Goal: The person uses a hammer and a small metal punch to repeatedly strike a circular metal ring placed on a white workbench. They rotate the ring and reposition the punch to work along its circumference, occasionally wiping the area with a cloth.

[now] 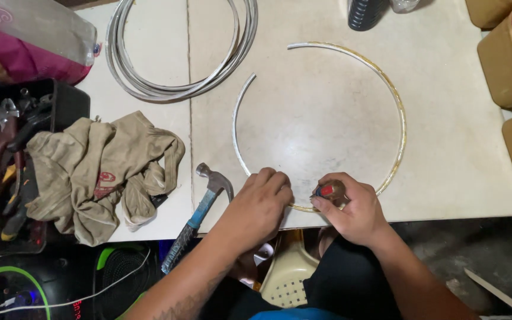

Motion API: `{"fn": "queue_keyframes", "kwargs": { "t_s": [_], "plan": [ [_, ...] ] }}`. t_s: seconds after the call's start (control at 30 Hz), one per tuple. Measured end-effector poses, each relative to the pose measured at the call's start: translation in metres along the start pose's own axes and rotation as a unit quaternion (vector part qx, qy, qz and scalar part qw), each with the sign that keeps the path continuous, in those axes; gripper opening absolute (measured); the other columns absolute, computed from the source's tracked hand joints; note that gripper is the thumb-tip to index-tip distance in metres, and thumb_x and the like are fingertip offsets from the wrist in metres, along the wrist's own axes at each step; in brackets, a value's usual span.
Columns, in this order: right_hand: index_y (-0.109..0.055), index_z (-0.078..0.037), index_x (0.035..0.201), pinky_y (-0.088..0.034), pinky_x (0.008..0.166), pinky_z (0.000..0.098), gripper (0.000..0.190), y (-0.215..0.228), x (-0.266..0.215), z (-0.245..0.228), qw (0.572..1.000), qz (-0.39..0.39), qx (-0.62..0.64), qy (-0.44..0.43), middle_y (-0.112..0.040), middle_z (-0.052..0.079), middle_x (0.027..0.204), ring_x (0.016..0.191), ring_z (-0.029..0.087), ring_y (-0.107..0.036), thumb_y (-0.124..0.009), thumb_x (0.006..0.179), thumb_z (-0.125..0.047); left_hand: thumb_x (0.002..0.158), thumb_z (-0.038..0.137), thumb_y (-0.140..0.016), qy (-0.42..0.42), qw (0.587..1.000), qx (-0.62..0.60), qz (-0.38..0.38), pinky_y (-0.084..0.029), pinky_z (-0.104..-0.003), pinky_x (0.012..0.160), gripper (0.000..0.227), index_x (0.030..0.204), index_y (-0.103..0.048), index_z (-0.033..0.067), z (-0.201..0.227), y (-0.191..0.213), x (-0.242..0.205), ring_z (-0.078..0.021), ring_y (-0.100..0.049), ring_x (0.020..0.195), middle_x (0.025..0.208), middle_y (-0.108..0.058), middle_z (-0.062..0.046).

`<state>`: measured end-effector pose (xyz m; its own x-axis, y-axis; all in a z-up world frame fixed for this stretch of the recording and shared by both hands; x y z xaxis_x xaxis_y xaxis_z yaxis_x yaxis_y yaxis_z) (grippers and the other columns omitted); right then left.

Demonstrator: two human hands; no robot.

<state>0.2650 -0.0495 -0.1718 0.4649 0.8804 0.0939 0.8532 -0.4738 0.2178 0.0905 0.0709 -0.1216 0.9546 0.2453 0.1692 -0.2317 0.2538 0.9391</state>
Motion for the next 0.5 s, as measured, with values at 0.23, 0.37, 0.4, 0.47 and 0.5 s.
{"fn": "queue_keyframes", "kwargs": {
  "t_s": [0.23, 0.37, 0.4, 0.47, 0.5],
  "plan": [
    [-0.072, -0.002, 0.103, -0.058, 0.049, 0.0338, 0.033, -0.001, -0.003, 0.004, 1.000, 0.010, -0.005, -0.010, -0.075, 0.019, 0.075, 0.059, 0.025, -0.070, -0.087, 0.077, -0.018, 0.097, 0.009, -0.048, -0.060, 0.997, 0.039, -0.017, -0.047, -0.042, 0.082, 0.023, 0.083, -0.066, 0.0061, 0.007, 0.004, 0.002, -0.0344, -0.058, 0.100, 0.090, -0.058, -0.012],
    [-0.073, -0.003, 0.103, -0.058, 0.047, 0.0317, 0.035, -0.001, -0.003, 0.005, 1.000, 0.003, 0.000, -0.002, -0.074, 0.019, 0.072, 0.056, 0.022, -0.068, -0.088, 0.076, -0.019, 0.102, 0.015, -0.050, -0.071, 0.995, 0.009, 0.071, -0.048, -0.042, 0.082, 0.021, 0.092, -0.067, 0.0086, 0.006, -0.003, -0.007, -0.0344, -0.059, 0.101, 0.096, -0.058, -0.011],
    [-0.073, -0.003, 0.103, -0.058, 0.048, 0.0314, 0.035, -0.001, -0.004, 0.006, 1.000, 0.004, 0.005, -0.001, -0.074, 0.018, 0.072, 0.056, 0.021, -0.068, -0.088, 0.076, -0.020, 0.103, 0.018, -0.052, -0.070, 0.992, 0.003, 0.103, -0.049, -0.042, 0.082, 0.019, 0.097, -0.069, 0.0107, 0.007, -0.005, -0.010, -0.0344, -0.059, 0.101, 0.098, -0.058, -0.011],
    [-0.073, -0.002, 0.103, -0.058, 0.047, 0.0320, 0.035, 0.000, -0.003, 0.002, 1.000, 0.000, 0.003, -0.001, -0.073, 0.019, 0.072, 0.056, 0.022, -0.067, -0.088, 0.077, -0.020, 0.104, 0.019, -0.050, -0.072, 0.990, -0.006, 0.119, -0.050, -0.042, 0.082, 0.022, 0.099, -0.070, 0.0111, 0.012, 0.002, -0.010, -0.0342, -0.060, 0.100, 0.099, -0.059, -0.011],
    [-0.072, -0.001, 0.103, -0.058, 0.047, 0.0326, 0.035, 0.000, -0.002, -0.001, 1.000, -0.003, 0.000, 0.000, -0.073, 0.020, 0.072, 0.056, 0.023, -0.067, -0.087, 0.077, -0.019, 0.105, 0.019, -0.049, -0.074, 0.988, -0.014, 0.135, -0.050, -0.042, 0.081, 0.024, 0.101, -0.071, 0.0116, 0.014, 0.006, -0.010, -0.0340, -0.060, 0.099, 0.099, -0.060, -0.011]
  ]
}}
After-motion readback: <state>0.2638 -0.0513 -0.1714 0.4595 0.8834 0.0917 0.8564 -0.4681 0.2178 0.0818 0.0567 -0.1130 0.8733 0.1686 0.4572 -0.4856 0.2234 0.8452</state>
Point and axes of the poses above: each hand's wrist, its own x-axis towards the middle knuckle, its own y-axis out of the back of the hand, z = x × y, the point moved 3 cm from there along x, towards the middle knuckle
